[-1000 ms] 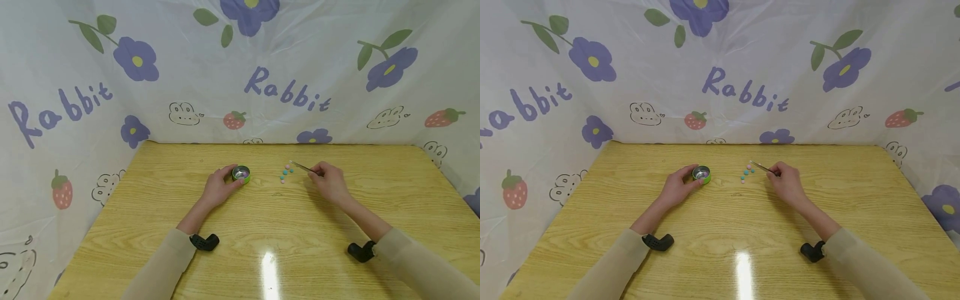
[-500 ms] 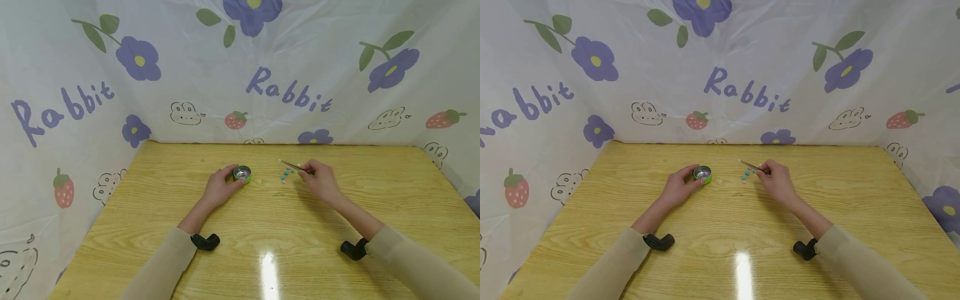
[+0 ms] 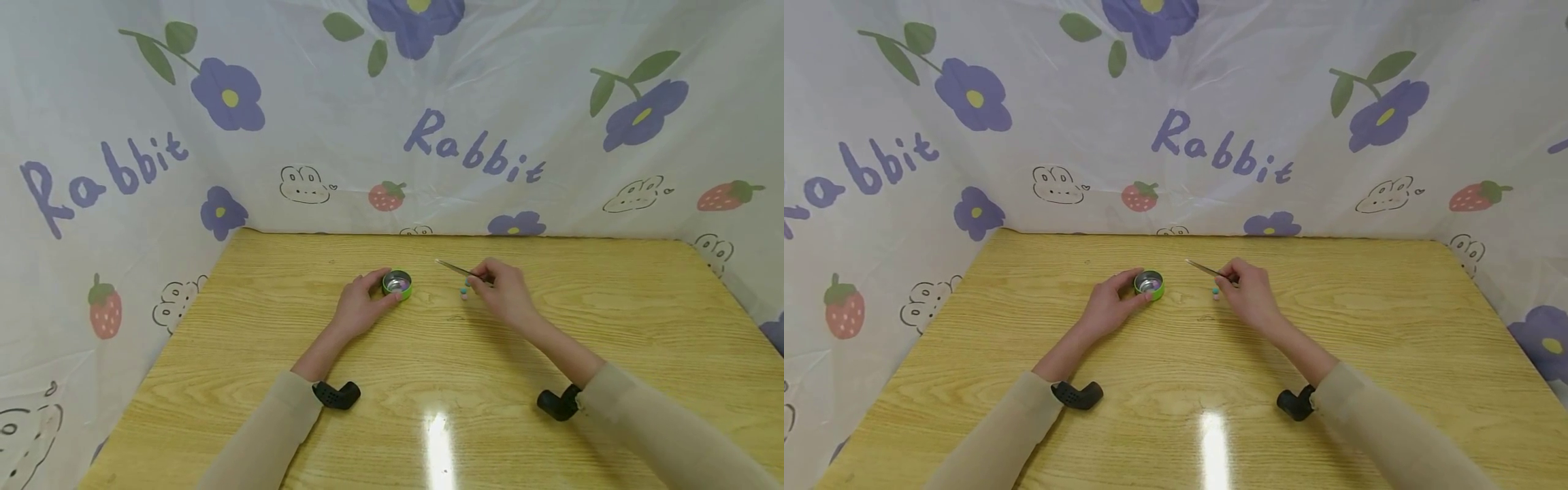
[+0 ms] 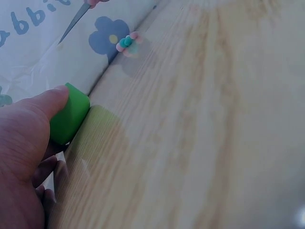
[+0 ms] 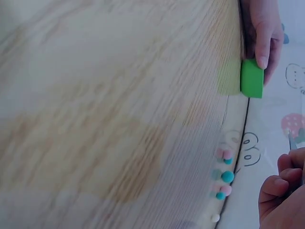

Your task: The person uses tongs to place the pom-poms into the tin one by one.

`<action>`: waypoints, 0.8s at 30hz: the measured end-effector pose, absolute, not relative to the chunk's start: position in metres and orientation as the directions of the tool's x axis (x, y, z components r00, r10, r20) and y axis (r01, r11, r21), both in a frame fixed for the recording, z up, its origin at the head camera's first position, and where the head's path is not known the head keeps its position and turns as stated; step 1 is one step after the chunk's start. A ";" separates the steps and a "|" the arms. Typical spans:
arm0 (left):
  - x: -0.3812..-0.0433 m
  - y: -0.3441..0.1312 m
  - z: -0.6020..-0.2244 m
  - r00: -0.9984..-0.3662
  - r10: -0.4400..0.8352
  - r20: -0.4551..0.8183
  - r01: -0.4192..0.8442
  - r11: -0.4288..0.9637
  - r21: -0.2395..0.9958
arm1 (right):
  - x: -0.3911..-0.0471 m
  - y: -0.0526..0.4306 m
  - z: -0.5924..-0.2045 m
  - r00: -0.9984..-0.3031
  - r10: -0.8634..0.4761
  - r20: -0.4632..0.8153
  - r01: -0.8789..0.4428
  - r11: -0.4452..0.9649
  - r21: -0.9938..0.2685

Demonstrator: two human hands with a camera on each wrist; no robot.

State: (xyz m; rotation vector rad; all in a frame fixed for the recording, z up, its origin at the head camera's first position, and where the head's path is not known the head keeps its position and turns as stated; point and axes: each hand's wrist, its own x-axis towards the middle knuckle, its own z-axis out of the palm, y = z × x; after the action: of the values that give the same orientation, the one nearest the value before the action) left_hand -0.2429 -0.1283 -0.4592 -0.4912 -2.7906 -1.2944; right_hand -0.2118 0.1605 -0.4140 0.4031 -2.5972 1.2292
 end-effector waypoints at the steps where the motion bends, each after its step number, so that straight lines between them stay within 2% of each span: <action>1: -0.243 -0.128 -0.459 -0.950 0.271 0.156 0.294 0.606 0.739 | -0.212 0.158 -0.414 -0.933 -0.145 0.329 -0.347 0.603 -0.718; 24: -0.244 -0.128 -0.460 -0.950 0.268 0.159 0.294 0.598 0.746 | -0.212 0.113 -0.426 -0.939 -0.195 0.285 -0.345 0.552 -0.759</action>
State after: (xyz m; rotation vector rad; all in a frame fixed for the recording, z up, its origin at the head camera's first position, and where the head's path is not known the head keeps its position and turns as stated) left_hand -0.2442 -0.1283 -0.4604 -0.4890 -2.7808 -1.3073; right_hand -0.2119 0.1130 -0.4263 0.4589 -2.6165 1.3360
